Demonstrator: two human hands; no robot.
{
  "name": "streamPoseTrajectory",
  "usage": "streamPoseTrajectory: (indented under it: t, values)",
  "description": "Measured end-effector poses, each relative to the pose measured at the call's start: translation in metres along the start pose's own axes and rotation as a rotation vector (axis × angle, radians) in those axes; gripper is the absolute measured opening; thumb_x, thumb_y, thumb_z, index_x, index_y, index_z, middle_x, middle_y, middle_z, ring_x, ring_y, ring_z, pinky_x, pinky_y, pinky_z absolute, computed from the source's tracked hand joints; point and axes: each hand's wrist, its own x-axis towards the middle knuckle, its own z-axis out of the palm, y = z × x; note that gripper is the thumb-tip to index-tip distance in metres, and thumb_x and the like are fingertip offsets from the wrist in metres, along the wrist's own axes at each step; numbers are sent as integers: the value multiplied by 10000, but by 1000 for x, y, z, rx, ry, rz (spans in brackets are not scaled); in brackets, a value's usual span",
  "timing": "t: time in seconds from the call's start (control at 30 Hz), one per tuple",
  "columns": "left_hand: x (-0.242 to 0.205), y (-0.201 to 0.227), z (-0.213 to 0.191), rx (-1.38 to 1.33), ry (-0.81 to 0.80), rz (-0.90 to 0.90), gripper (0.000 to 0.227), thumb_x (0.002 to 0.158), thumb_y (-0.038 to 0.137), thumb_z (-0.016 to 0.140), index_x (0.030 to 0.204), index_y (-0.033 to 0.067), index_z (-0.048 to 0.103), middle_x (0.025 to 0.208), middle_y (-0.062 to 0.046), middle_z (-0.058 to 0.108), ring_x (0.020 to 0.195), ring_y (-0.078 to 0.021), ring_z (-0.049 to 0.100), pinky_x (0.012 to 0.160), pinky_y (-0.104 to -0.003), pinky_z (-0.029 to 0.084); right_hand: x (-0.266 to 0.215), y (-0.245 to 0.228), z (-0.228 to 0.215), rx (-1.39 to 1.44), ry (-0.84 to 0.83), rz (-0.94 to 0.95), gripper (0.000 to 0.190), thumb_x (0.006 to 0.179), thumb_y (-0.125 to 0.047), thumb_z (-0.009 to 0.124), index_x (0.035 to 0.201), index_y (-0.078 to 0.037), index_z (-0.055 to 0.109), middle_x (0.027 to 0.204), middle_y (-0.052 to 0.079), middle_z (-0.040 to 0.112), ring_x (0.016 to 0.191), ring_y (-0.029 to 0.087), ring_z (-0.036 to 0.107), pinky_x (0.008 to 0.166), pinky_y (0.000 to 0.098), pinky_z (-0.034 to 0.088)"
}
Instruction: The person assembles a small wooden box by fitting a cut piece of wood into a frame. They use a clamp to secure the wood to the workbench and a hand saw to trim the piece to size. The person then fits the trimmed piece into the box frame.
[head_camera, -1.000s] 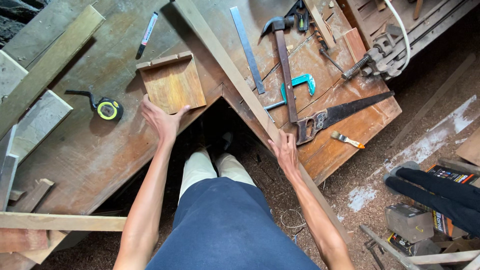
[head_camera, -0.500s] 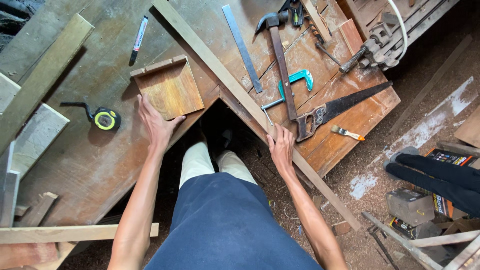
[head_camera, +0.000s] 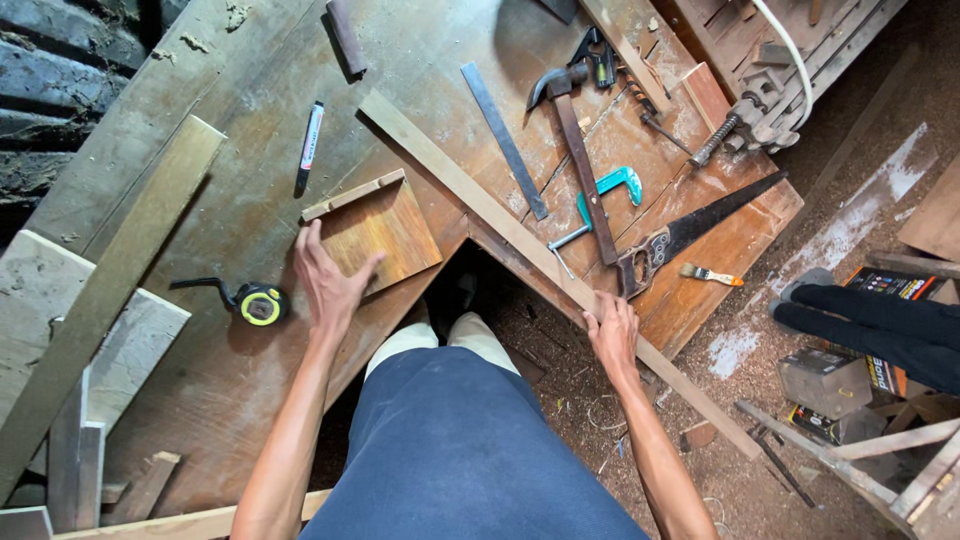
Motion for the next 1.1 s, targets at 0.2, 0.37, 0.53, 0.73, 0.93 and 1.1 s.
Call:
streamPoseTrajectory:
  t: [0.2, 0.37, 0.53, 0.73, 0.93, 1.1]
  values:
    - [43, -29, -9, -243, 58, -69, 570, 982, 209, 764, 1411, -28, 473, 1317, -255, 588, 1202, -396, 589, 1038, -457, 464, 6, -108, -6, -20, 125, -25, 487, 902, -221, 759, 1265, 59, 593, 1121, 224, 640, 1043, 337, 601, 931, 494, 470]
    - [74, -45, -20, -278, -122, -56, 185, 974, 113, 691, 1128, 14, 659, 1117, -182, 692, 1079, -364, 662, 944, -436, 509, 21, -239, 24, 506, -93, -75, 397, 952, -362, 719, 1107, -10, 622, 935, 122, 713, 841, 218, 708, 747, 372, 579]
    - [99, -56, -25, -285, -180, 75, 141, 985, 149, 689, 1070, 37, 705, 1079, -173, 715, 1013, -354, 685, 899, -434, 525, 41, -295, 49, 921, -356, 172, 457, 919, -362, 704, 1155, -20, 513, 811, 114, 707, 692, 169, 714, 619, 312, 563]
    - [176, -47, -16, -269, -423, 228, 256, 989, 279, 667, 1060, 60, 779, 1049, -156, 745, 961, -324, 700, 861, -420, 527, 52, -288, 44, 1020, -542, 349, 471, 986, -395, 663, 1119, 57, 666, 785, 102, 673, 677, 157, 676, 619, 284, 560]
    - [223, -25, 25, -279, -759, 119, 279, 998, 315, 652, 1068, 75, 776, 1000, -133, 761, 923, -259, 711, 854, -393, 535, 73, -289, 29, 1558, -859, 458, 417, 1034, -319, 562, 1272, 13, 643, 1100, 58, 736, 965, 131, 707, 851, 291, 590]
    - [235, -22, 22, -447, -466, -100, 461, 1064, 461, 573, 1345, 100, 626, 1303, -114, 688, 1160, -206, 650, 969, -392, 511, 90, -297, 21, 1811, -887, 437, 392, 1072, -262, 560, 1292, 58, 611, 1198, 114, 714, 1057, 170, 712, 940, 334, 590]
